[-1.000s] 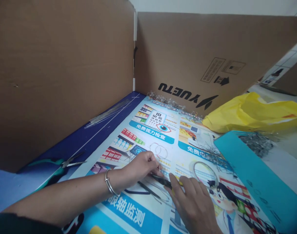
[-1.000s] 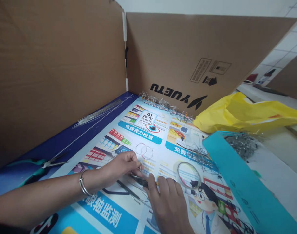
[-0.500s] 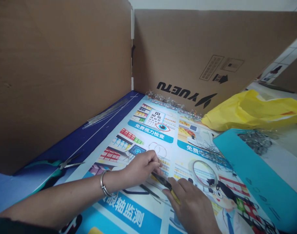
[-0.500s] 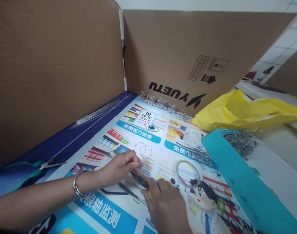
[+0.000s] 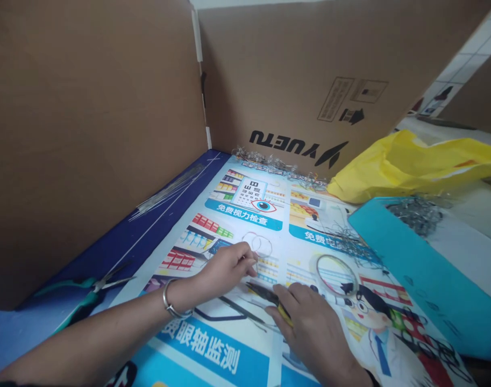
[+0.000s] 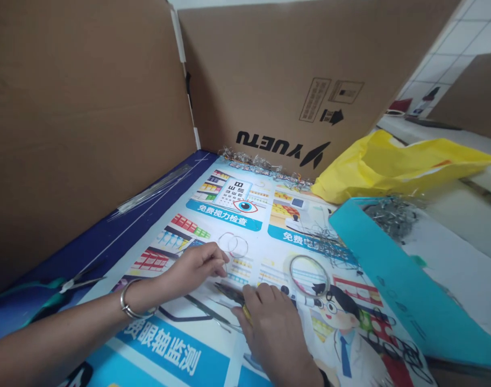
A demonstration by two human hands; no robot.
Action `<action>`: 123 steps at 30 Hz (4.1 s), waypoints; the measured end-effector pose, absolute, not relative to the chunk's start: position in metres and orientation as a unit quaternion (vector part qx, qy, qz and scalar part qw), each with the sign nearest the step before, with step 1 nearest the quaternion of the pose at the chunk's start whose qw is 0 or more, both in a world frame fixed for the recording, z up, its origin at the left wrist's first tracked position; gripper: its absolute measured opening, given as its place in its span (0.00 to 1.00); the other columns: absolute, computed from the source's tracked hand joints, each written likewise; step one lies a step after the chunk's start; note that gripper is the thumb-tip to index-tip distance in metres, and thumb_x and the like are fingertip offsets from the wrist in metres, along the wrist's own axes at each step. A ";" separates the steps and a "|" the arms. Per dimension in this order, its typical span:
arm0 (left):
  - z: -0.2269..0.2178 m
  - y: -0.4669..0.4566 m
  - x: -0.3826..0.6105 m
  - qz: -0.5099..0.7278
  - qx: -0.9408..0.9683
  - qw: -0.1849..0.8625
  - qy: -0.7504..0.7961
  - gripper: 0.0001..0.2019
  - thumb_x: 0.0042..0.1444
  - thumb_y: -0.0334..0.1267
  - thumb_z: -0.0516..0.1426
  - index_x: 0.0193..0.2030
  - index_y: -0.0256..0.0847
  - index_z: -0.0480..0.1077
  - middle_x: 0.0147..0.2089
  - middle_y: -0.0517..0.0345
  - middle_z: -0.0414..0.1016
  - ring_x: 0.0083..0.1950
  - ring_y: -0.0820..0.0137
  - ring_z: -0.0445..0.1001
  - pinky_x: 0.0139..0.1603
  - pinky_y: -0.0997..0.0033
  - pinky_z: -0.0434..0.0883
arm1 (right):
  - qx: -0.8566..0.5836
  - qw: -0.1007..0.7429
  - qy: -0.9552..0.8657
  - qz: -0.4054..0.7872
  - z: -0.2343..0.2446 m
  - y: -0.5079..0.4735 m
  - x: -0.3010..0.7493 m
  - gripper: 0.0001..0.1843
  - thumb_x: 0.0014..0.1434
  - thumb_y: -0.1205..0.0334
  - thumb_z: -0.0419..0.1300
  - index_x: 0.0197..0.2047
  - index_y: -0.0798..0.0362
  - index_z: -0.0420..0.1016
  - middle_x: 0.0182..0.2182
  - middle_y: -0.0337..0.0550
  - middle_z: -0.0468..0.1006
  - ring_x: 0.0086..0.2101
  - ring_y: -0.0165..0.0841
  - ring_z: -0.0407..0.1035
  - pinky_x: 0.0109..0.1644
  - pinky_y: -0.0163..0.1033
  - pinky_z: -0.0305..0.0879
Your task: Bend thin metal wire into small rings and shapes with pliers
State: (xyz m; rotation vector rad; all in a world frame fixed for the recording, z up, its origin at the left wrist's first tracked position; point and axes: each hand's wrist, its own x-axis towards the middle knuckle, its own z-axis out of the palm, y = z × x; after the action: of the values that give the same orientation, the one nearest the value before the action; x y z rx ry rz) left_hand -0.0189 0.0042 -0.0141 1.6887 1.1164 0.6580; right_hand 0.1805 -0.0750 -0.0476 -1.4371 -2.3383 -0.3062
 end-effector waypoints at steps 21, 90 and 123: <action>0.003 0.032 -0.053 0.142 0.841 0.218 0.474 0.11 0.58 0.33 0.48 0.32 0.41 0.71 0.32 0.59 0.75 0.33 0.70 0.71 0.33 0.75 0.62 | -0.557 0.298 -0.775 0.008 -0.055 -0.069 0.185 0.16 0.60 0.50 0.54 0.44 0.50 0.73 0.35 0.45 0.77 0.36 0.36 0.73 0.37 0.38 0.72; 0.003 0.064 -0.094 0.160 0.829 0.140 0.517 0.12 0.59 0.31 0.48 0.37 0.40 0.73 0.39 0.55 0.74 0.41 0.70 0.72 0.43 0.73 0.68 | -0.505 0.300 -0.809 -0.031 -0.064 -0.061 0.194 0.15 0.57 0.47 0.56 0.41 0.47 0.72 0.34 0.41 0.78 0.33 0.34 0.74 0.34 0.34 0.71; 0.000 -0.035 0.003 0.261 0.484 0.747 0.374 0.13 0.52 0.45 0.60 0.31 0.36 0.65 0.26 0.60 0.72 0.27 0.76 0.69 0.33 0.74 0.65 | -0.577 0.438 -0.559 0.404 -0.015 -0.079 0.173 0.15 0.57 0.49 0.55 0.32 0.53 0.70 0.21 0.36 0.69 0.24 0.29 0.63 0.28 0.33 0.62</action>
State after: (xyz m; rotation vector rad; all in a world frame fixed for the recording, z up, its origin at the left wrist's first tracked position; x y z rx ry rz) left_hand 0.0033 -0.0345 -0.0002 1.0581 0.8187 0.5710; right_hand 0.1732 -0.0795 -0.0153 -1.4346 -1.3898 1.0036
